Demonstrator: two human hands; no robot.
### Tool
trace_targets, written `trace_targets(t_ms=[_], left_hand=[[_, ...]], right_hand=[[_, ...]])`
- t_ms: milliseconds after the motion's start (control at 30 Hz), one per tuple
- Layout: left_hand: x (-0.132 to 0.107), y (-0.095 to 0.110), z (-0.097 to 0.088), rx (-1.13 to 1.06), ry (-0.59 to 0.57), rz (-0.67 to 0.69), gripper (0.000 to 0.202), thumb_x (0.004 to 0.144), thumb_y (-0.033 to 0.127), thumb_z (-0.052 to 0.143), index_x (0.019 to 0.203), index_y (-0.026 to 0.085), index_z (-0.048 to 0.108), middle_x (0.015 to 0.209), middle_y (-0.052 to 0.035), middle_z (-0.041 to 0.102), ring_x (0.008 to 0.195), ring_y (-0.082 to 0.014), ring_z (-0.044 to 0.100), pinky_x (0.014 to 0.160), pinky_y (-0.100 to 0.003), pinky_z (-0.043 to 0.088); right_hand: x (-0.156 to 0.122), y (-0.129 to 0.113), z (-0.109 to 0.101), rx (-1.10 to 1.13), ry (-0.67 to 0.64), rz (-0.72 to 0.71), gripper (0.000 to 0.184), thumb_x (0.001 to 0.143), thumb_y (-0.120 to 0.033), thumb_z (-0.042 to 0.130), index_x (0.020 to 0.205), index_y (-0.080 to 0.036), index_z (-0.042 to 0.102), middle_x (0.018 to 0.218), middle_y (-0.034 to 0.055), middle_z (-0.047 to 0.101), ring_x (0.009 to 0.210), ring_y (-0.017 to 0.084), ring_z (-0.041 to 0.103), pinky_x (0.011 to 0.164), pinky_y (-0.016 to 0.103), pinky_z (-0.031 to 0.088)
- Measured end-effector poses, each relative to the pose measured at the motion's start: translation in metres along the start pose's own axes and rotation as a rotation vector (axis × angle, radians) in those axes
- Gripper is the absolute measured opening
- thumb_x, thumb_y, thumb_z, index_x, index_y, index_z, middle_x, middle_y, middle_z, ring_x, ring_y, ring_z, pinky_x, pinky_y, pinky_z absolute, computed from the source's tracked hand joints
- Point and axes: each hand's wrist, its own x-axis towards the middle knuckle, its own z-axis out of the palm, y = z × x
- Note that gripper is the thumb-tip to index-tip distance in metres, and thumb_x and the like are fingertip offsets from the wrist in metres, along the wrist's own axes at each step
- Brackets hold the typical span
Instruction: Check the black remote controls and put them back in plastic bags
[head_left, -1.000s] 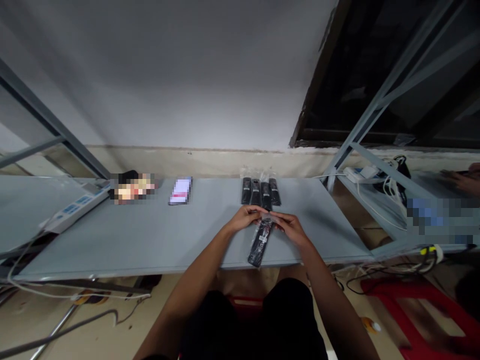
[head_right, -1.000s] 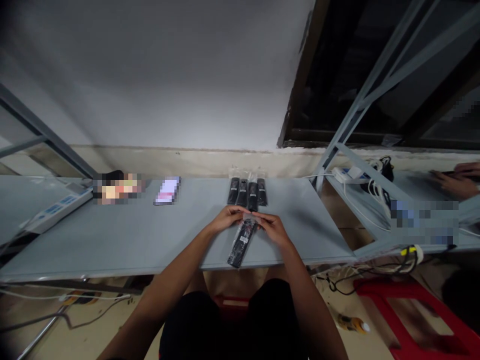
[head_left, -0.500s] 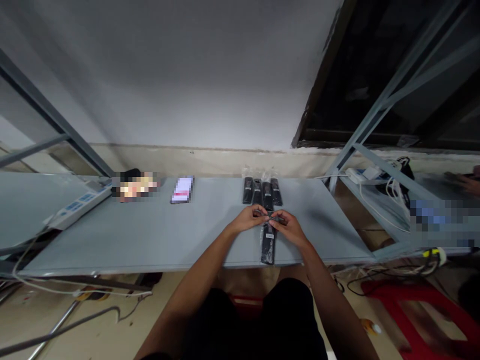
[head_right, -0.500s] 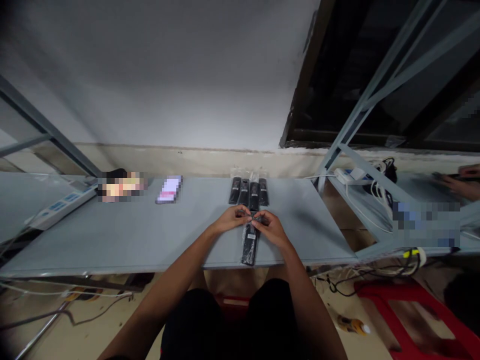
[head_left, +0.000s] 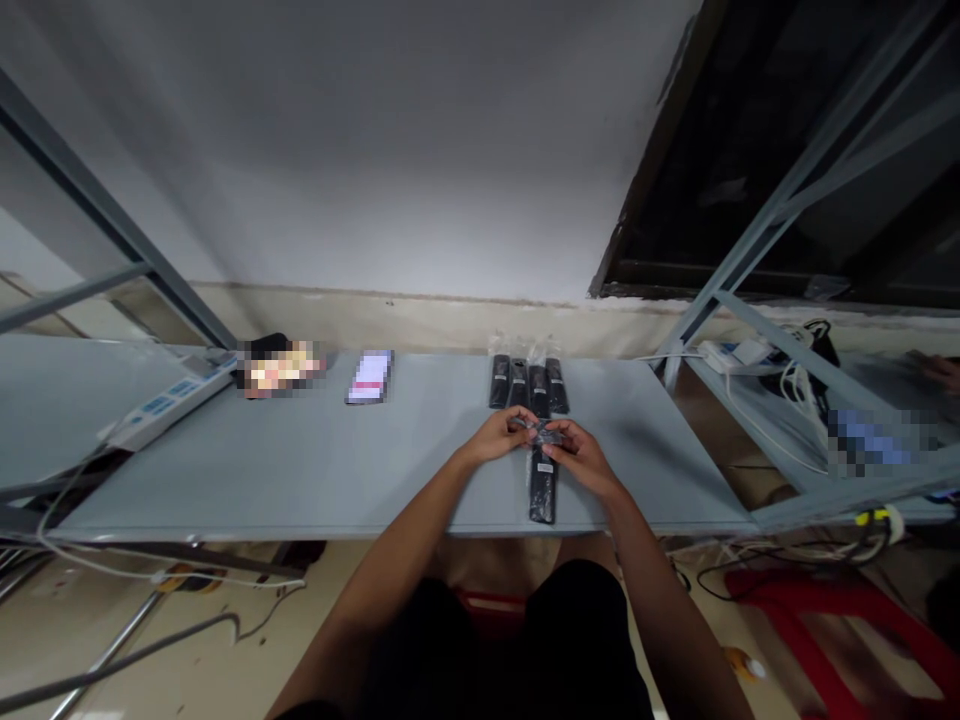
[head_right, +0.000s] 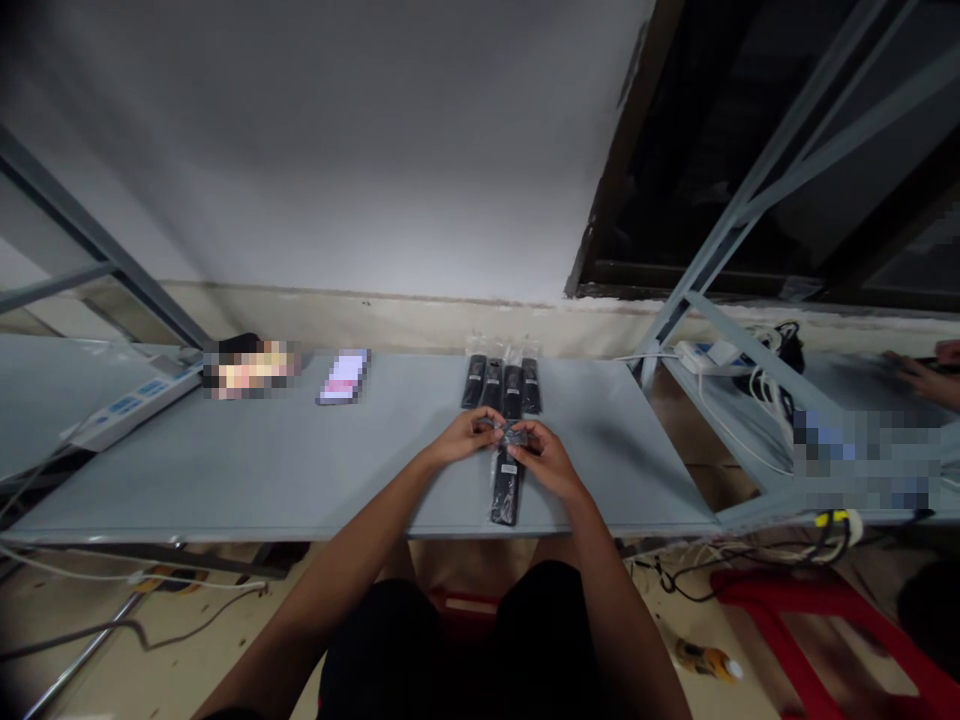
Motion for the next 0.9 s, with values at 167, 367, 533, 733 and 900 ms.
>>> trace_targets(t_ms=[167,367,533,733,900], left_hand=[[0.001,-0.005,-0.001,-0.011,0.011,0.005,0.06,0.074,0.061,0.083,0.106,0.012,0.066,0.073,-0.0013,0.065,0.065,-0.0127,0.063,0.068,-0.026,0.049],[0.002,-0.008,-0.001,-0.019,0.039,-0.026,0.061,0.074,0.061,0.084,0.106,0.012,0.068,0.075,-0.0022,0.068,0.066,-0.0125,0.064,0.07,-0.027,0.05],[0.004,-0.008,-0.003,-0.052,0.106,-0.047,0.064,0.073,0.064,0.083,0.106,0.012,0.067,0.077,-0.0033,0.07,0.068,-0.0134,0.066,0.073,-0.029,0.052],[0.006,-0.006,-0.003,-0.033,0.11,-0.064,0.061,0.075,0.065,0.08,0.103,0.012,0.068,0.075,-0.0033,0.07,0.068,-0.0132,0.066,0.072,-0.028,0.052],[0.005,-0.002,-0.004,-0.006,0.102,-0.069,0.062,0.076,0.067,0.078,0.103,0.012,0.068,0.077,-0.004,0.069,0.067,-0.0126,0.064,0.07,-0.027,0.05]], right_hand=[[0.001,0.003,-0.001,-0.005,-0.033,0.017,0.037,0.081,-0.046,0.081,0.108,-0.025,0.067,0.097,0.0027,0.074,0.086,0.02,0.069,0.082,0.034,0.053],[0.0,0.0,0.001,0.023,0.004,0.036,0.037,0.078,-0.046,0.083,0.105,-0.025,0.069,0.095,0.0032,0.075,0.086,0.021,0.07,0.081,0.034,0.052],[0.008,-0.006,-0.026,0.005,0.075,0.049,0.039,0.075,-0.044,0.085,0.107,-0.025,0.073,0.093,0.002,0.074,0.08,0.019,0.067,0.077,0.032,0.052],[0.062,-0.007,-0.098,-0.264,0.196,0.002,0.048,0.073,-0.047,0.081,0.114,-0.021,0.074,0.111,0.0087,0.077,0.091,0.022,0.07,0.084,0.037,0.055],[0.124,-0.005,-0.123,-0.598,0.355,-0.008,0.038,0.072,-0.048,0.078,0.093,-0.017,0.076,0.108,0.015,0.078,0.102,0.03,0.071,0.096,0.047,0.054]])
